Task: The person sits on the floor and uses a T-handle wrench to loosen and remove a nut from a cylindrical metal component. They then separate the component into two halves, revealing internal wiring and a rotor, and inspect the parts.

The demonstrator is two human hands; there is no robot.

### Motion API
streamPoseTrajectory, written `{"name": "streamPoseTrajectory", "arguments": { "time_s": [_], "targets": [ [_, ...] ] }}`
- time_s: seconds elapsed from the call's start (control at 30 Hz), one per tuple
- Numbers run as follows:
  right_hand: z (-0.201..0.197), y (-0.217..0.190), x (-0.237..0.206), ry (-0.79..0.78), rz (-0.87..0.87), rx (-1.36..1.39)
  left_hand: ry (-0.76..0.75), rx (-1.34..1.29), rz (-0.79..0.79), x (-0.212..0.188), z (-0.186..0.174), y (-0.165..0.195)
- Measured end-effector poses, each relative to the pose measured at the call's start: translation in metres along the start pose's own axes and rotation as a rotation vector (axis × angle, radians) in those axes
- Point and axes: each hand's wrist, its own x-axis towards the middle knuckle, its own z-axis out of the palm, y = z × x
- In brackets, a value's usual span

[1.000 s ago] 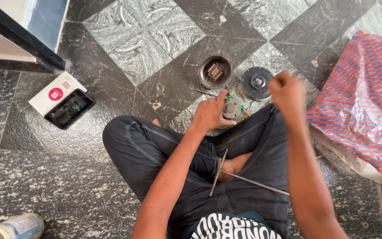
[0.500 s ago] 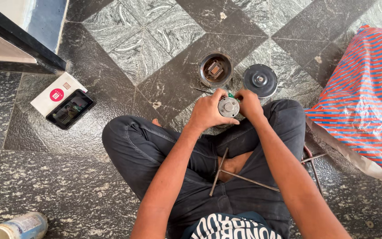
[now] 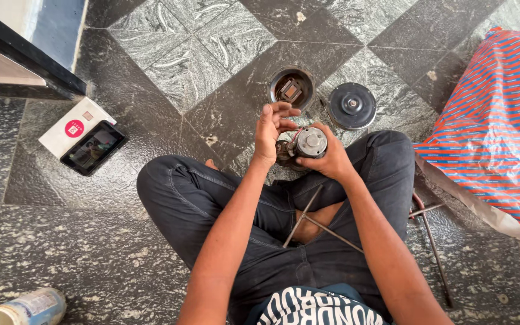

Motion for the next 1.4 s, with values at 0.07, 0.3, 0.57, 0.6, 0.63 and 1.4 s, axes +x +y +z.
{"name": "streamPoseTrajectory", "arguments": {
  "time_s": [0.07, 0.3, 0.57, 0.6, 0.63, 1.4],
  "targets": [
    [0.001, 0.003, 0.001, 0.001, 0.001, -0.055, 0.067, 0.081, -0.022, 0.0, -0.007, 0.0],
    [0.002, 0.009, -0.002, 0.008, -0.001, -0.058, -0.299, 0.689, -0.228, -0.036, -0.016, 0.03],
    [0.003, 0.012, -0.001, -0.059, 0.022, 0.15, -0.123, 1.001, -0.04, -0.055, 0.012, 0.038],
    [0.003, 0.011, -0.001, -0.069, 0.02, 0.193, -0.113, 1.021, 0.0, -0.053, 0.012, 0.037],
    [0.003, 0.01, 0.0, -0.07, 0.059, 0.148, -0.104, 1.034, 0.025, -0.052, 0.012, 0.036],
    [0.018, -0.016, -0.005, -0.117, 0.012, -0.168, 0.665, 1.014, -0.042, -0.052, 0.021, 0.023]
  ]
}}
